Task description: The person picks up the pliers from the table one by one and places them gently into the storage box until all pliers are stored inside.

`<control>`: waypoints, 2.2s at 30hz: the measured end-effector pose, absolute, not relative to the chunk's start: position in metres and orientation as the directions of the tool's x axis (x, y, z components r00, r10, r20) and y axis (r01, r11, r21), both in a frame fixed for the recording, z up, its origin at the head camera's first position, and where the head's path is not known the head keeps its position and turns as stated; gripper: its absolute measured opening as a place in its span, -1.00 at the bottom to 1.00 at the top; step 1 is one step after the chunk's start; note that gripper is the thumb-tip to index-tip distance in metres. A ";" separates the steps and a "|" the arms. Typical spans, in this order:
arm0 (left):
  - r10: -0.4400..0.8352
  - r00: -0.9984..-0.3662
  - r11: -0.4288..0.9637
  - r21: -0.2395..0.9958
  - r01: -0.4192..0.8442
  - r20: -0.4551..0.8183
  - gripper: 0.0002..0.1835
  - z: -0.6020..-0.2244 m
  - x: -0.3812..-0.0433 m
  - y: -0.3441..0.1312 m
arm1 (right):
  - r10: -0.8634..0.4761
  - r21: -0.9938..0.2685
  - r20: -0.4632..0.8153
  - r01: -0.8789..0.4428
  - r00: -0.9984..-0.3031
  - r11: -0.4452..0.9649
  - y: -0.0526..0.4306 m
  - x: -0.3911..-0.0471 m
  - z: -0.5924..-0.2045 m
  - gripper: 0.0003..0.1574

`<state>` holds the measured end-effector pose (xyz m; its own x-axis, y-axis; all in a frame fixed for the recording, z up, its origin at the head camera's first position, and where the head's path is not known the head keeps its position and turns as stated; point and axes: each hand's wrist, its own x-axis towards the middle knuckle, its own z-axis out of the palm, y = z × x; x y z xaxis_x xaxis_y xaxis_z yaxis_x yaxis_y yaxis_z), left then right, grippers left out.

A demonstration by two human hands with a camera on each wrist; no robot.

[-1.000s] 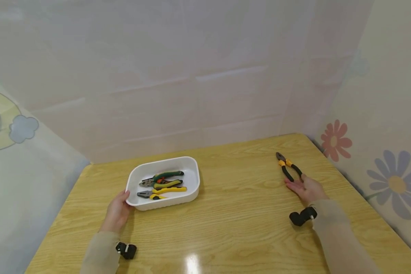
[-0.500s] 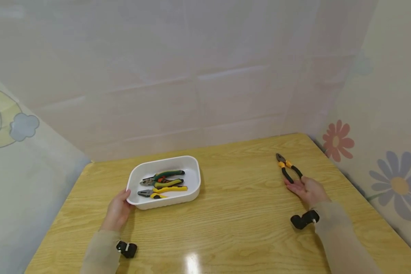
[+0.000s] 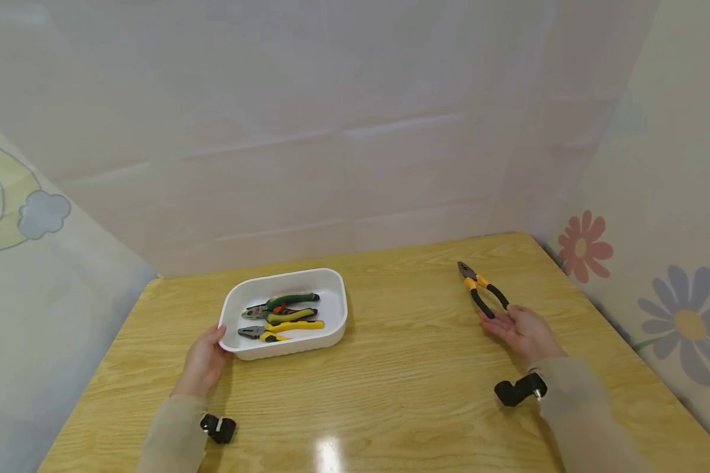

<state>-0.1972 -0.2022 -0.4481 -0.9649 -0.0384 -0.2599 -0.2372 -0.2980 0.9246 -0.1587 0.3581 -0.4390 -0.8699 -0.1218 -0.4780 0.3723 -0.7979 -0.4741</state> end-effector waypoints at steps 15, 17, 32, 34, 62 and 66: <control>-0.035 -0.969 -0.321 0.921 -0.219 -0.243 -0.44 -0.454 -0.203 -0.187 | -0.197 -0.510 -0.404 0.399 -0.893 -0.762 0.345 -0.162 -0.435 -0.14; -0.042 -0.969 -0.330 0.918 -0.218 -0.245 -0.45 -0.455 -0.204 -0.183 | -0.210 -0.493 -0.396 0.400 -0.894 -0.773 0.346 -0.161 -0.435 -0.23; -0.061 -0.970 -0.336 0.920 -0.203 -0.236 -0.46 -0.454 -0.208 -0.169 | -0.236 -0.484 -0.380 0.410 -0.894 -0.773 0.337 -0.157 -0.427 -0.84; -0.063 -0.969 -0.333 0.920 -0.206 -0.240 -0.46 -0.455 -0.208 -0.169 | -0.240 -0.487 -0.369 0.407 -0.898 -0.773 0.335 -0.157 -0.427 -0.86; -0.066 -0.969 -0.313 0.927 -0.208 -0.240 -0.46 -0.451 -0.206 -0.169 | -0.423 -0.546 -0.146 0.429 -0.894 -0.720 0.296 -0.159 -0.402 -0.71; -0.072 -0.969 -0.310 0.928 -0.205 -0.238 -0.46 -0.450 -0.206 -0.169 | -0.448 -0.560 -0.126 0.436 -0.885 -0.705 0.288 -0.161 -0.400 -0.74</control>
